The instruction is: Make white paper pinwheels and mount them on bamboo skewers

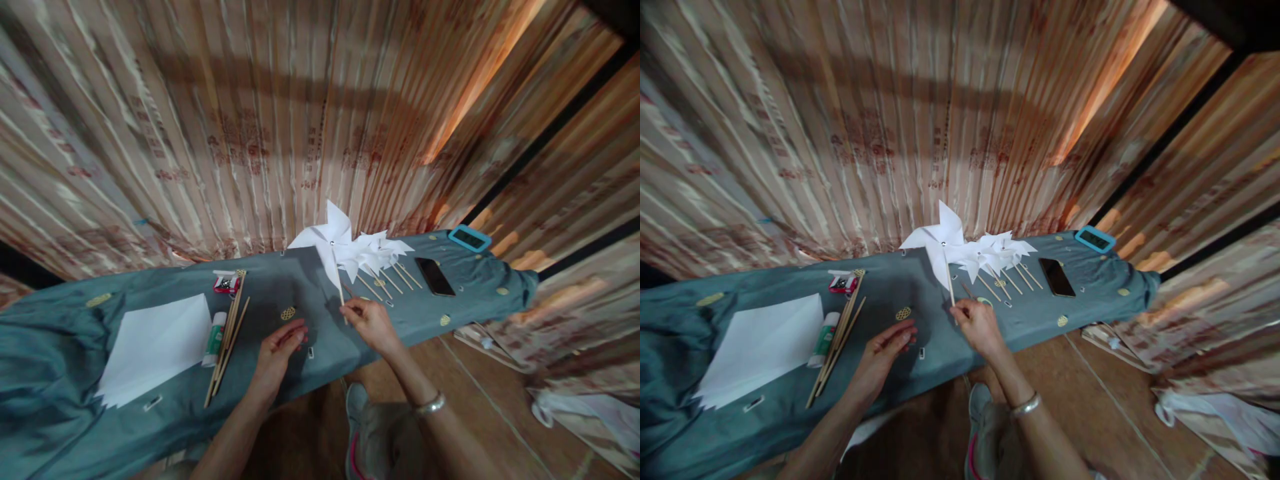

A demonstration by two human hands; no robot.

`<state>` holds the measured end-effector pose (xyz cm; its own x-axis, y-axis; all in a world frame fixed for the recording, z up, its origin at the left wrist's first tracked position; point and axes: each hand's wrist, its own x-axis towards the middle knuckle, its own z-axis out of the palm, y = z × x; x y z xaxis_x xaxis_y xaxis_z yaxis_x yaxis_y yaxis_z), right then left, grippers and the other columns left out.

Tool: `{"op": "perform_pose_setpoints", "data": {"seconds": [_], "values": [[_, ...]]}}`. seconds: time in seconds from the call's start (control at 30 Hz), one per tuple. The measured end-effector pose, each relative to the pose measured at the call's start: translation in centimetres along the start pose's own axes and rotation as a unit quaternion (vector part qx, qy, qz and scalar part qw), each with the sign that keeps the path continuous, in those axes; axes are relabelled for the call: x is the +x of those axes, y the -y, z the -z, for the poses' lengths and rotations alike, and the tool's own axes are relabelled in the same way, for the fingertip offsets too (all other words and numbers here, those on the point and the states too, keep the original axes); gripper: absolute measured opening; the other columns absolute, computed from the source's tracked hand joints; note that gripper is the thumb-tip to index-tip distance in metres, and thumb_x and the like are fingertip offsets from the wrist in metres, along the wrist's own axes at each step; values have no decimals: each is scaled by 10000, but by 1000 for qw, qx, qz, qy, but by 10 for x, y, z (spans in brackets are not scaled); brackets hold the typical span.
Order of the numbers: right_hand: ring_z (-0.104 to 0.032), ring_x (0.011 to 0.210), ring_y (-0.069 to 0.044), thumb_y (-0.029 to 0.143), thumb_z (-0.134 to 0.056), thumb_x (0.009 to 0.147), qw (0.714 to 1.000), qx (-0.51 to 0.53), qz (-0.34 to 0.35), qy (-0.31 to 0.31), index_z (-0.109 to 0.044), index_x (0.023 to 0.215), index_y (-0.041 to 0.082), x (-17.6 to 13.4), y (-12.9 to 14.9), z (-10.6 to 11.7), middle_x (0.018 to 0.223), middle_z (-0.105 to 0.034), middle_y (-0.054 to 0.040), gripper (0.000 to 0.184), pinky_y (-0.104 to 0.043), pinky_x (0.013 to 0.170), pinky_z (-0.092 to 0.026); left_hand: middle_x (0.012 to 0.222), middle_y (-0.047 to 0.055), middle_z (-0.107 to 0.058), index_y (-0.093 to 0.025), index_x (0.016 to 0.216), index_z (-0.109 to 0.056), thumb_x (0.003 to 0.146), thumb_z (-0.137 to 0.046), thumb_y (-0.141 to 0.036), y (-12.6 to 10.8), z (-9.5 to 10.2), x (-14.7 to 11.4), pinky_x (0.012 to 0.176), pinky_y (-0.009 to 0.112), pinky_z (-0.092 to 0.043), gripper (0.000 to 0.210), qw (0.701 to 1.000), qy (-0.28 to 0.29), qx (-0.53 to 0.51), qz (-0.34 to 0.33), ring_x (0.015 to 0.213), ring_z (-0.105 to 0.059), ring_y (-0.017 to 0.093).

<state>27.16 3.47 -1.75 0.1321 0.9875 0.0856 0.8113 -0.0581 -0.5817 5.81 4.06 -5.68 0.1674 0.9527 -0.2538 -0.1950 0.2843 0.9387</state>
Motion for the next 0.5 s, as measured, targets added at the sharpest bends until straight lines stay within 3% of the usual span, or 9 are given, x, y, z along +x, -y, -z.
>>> {"op": "perform_pose_setpoints", "data": {"seconds": [0.07,0.2,0.33,0.5], "values": [[-691,787,-166,322,-482,928,991,-132,-24,25,-730,912,218,14,-14,19,835,-757,-32,270,-226,664,-435,906,106,-772,-157,962,-761,592,-807,-439,-1,3,-1,712,284,-514,467,1000,-1,2,-1,769,-693,193],[-694,905,-225,256,-507,907,973,-218,-65,46,-737,944,173,37,-41,40,929,-757,-108,247,-260,719,-442,867,99,-776,-167,920,-770,581,-806,-413,-4,10,-2,717,301,-528,420,1000,-7,8,-4,757,-698,204],[-694,903,-256,217,-514,892,951,-282,-95,86,-743,907,145,52,-60,41,926,-747,-155,241,-294,729,-451,842,92,-778,-173,875,-774,555,-813,-396,-4,19,-1,718,308,-536,392,1000,-9,9,0,734,-696,204],[-687,923,-247,247,-511,907,933,-325,-101,117,-733,957,150,65,-70,36,974,-740,-151,247,-302,752,-455,848,81,-778,-181,885,-768,562,-808,-397,-4,31,-2,751,303,-540,390,1000,-8,17,3,756,-698,197]]}}
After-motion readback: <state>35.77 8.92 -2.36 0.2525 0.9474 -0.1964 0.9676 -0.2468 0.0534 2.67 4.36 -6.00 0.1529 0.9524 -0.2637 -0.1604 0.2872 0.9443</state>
